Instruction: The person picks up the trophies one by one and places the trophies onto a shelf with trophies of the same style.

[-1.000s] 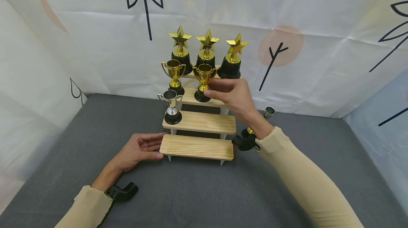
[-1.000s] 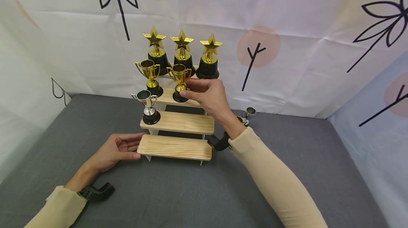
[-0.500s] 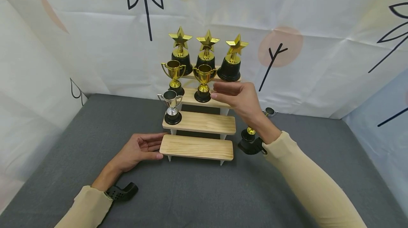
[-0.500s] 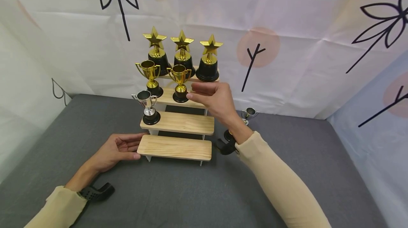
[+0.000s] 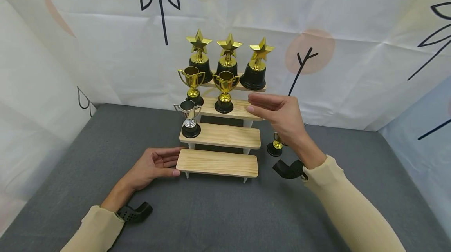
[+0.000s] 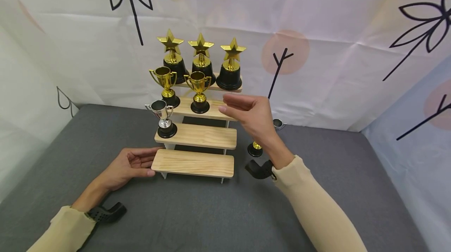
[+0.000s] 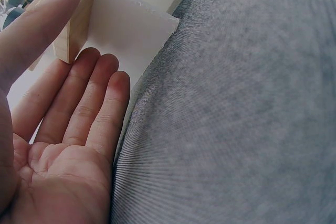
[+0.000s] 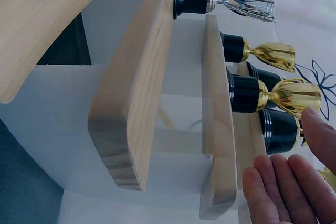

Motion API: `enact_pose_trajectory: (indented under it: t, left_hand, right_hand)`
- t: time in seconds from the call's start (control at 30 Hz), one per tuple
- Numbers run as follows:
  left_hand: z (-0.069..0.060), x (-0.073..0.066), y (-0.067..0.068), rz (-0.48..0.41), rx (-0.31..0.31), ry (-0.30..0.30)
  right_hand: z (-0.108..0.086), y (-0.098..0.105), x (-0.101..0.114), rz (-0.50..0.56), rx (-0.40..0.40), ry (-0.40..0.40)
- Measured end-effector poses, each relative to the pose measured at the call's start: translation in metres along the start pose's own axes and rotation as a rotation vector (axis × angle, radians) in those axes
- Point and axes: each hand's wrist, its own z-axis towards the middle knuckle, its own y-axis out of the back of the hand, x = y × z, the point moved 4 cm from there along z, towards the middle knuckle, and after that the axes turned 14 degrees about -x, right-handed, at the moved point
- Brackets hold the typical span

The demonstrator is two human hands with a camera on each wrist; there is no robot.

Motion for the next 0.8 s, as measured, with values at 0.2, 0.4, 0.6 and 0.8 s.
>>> enact_pose_trajectory:
  t: [0.2, 0.4, 0.6, 0.8]
  left_hand:
    - [0.000, 0.000, 0.000, 0.003, 0.000, -0.001]
    - [0.000, 0.000, 0.000, 0.016, -0.005, 0.001]
    - [0.000, 0.000, 0.000, 0.019, -0.004, 0.000]
    - [-0.001, 0.000, 0.000, 0.022, -0.010, 0.007]
  right_hand:
    - [-0.009, 0.011, 0.001, 0.009, -0.012, 0.009]
    - [-0.017, 0.020, 0.000, 0.009, -0.034, 0.015]
    - [-0.028, 0.029, -0.003, 0.021, -0.055, 0.007]
    - [-0.039, 0.038, -0.011, 0.057, -0.067, 0.006]
